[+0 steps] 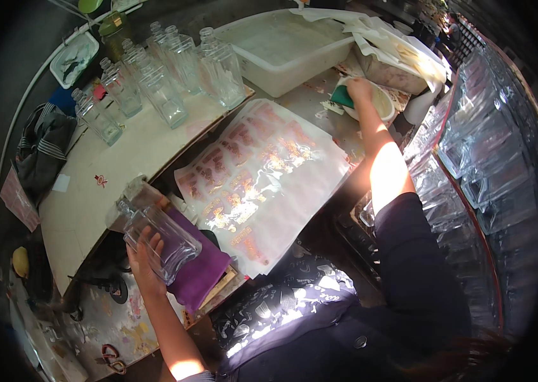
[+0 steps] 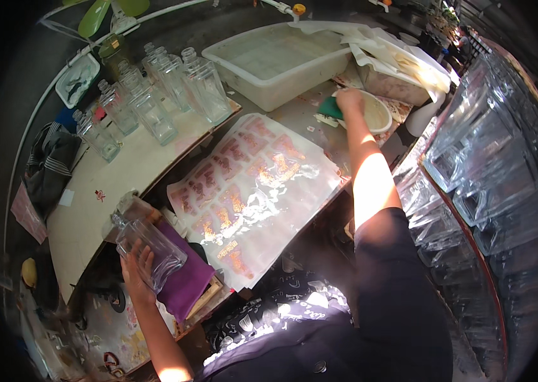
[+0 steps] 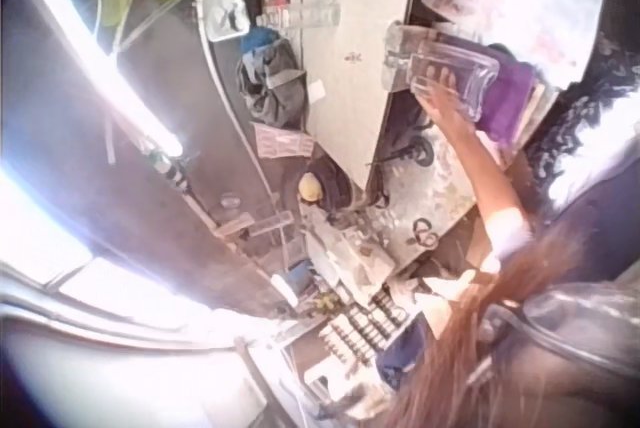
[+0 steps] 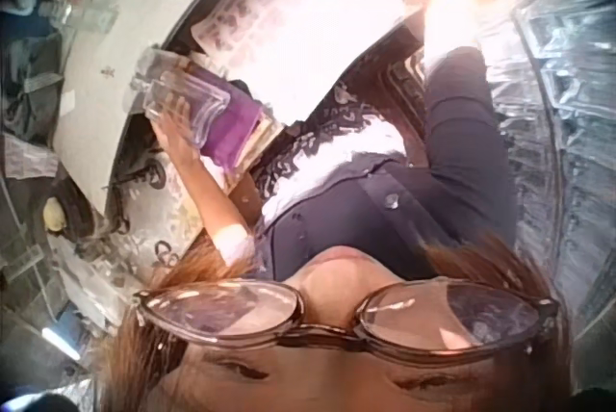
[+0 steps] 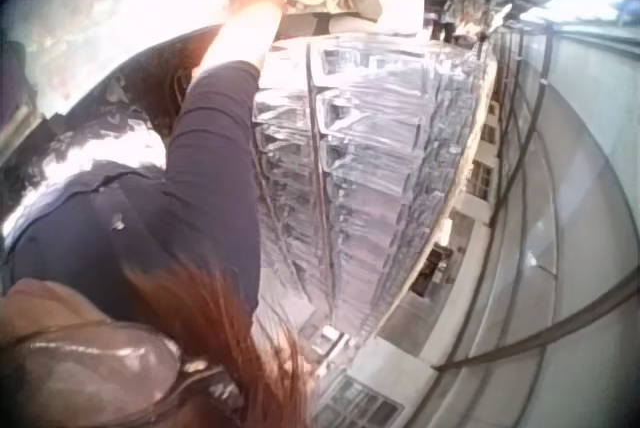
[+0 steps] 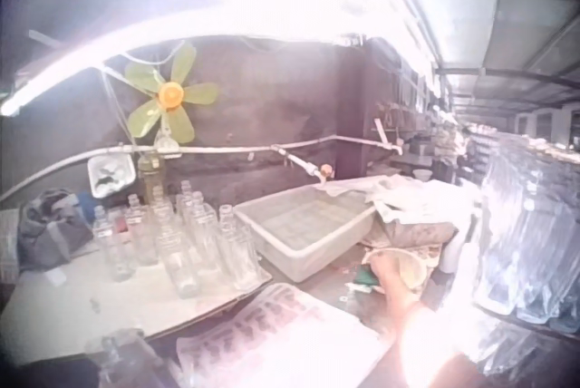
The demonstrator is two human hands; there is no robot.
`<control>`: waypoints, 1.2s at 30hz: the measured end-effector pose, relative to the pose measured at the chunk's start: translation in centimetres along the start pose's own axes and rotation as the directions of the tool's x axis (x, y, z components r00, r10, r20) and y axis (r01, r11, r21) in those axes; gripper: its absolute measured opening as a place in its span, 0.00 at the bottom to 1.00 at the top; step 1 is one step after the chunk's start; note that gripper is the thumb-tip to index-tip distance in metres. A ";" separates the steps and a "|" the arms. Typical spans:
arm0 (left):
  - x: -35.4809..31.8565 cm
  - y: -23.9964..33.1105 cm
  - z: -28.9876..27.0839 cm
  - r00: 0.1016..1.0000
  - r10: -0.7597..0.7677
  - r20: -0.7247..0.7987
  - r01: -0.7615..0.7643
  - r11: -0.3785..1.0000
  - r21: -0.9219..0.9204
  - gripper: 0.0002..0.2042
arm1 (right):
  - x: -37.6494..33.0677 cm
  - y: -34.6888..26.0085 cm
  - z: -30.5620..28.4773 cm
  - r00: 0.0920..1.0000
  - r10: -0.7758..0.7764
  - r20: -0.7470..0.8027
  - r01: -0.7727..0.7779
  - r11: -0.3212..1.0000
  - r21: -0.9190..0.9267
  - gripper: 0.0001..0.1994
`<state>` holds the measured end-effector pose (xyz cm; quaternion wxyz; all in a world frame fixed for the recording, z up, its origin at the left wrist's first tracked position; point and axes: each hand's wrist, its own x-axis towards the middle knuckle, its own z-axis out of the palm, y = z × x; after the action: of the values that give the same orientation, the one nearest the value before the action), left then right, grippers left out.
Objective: The person applies gold foil stickers to clear glass bottles. They pick up a bottle, place a sticker on it, and smooth it down with a green plastic scraper. The person then places the finished bottle into a cardboard box and repeats the process with a new bottle.
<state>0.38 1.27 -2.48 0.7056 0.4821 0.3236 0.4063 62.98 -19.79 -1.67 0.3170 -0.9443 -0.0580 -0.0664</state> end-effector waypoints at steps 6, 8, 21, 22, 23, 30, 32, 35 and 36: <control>-0.4 0.1 -0.4 1.000 0.020 0.000 -0.020 1.000 0.000 0.31 | 1.9 2.5 -0.8 0.950 0.082 0.301 -0.248 0.783 0.571 0.12; -0.6 -0.1 -0.6 1.000 0.019 -0.002 -0.019 1.000 0.003 0.31 | -1.0 -2.5 -1.8 0.886 -0.030 0.462 -0.349 0.612 0.709 0.12; -0.1 -0.4 -0.4 1.000 0.015 0.026 -0.015 1.000 0.012 0.30 | -26.2 3.4 -4.1 0.570 -0.678 0.465 0.710 0.691 0.137 0.16; 0.0 -0.5 -0.5 1.000 0.015 0.025 -0.016 1.000 0.017 0.30 | -27.2 4.1 -5.4 0.545 -0.661 0.516 0.700 0.697 0.154 0.16; 0.0 -0.5 -0.6 1.000 0.023 0.019 -0.024 1.000 0.021 0.30 | -28.0 3.6 -6.7 0.511 -0.650 0.562 0.694 0.698 0.177 0.16; 0.2 -0.3 -0.6 0.998 0.036 0.056 -0.038 0.999 0.028 0.27 | -24.3 2.5 -2.5 0.548 -0.740 0.391 0.772 0.627 0.106 0.17; 0.0 -0.1 -0.5 0.998 0.039 0.049 -0.040 0.999 0.028 0.27 | -24.2 2.4 -1.7 0.553 -0.722 0.416 0.780 0.624 0.047 0.18; -0.1 -0.2 -0.7 0.999 0.028 0.045 -0.029 1.000 0.005 0.29 | -25.8 3.3 -2.7 0.551 -0.678 0.487 0.783 0.622 -0.019 0.20; -0.1 -0.2 -0.6 0.999 0.021 0.028 -0.022 1.000 0.012 0.31 | -27.2 3.5 -3.9 0.551 -0.645 0.529 0.777 0.627 -0.045 0.22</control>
<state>-0.16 1.45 -2.84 0.7025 0.4955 0.3112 0.4052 36.39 -26.80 -5.06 0.1041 -0.8574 -0.5032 0.0304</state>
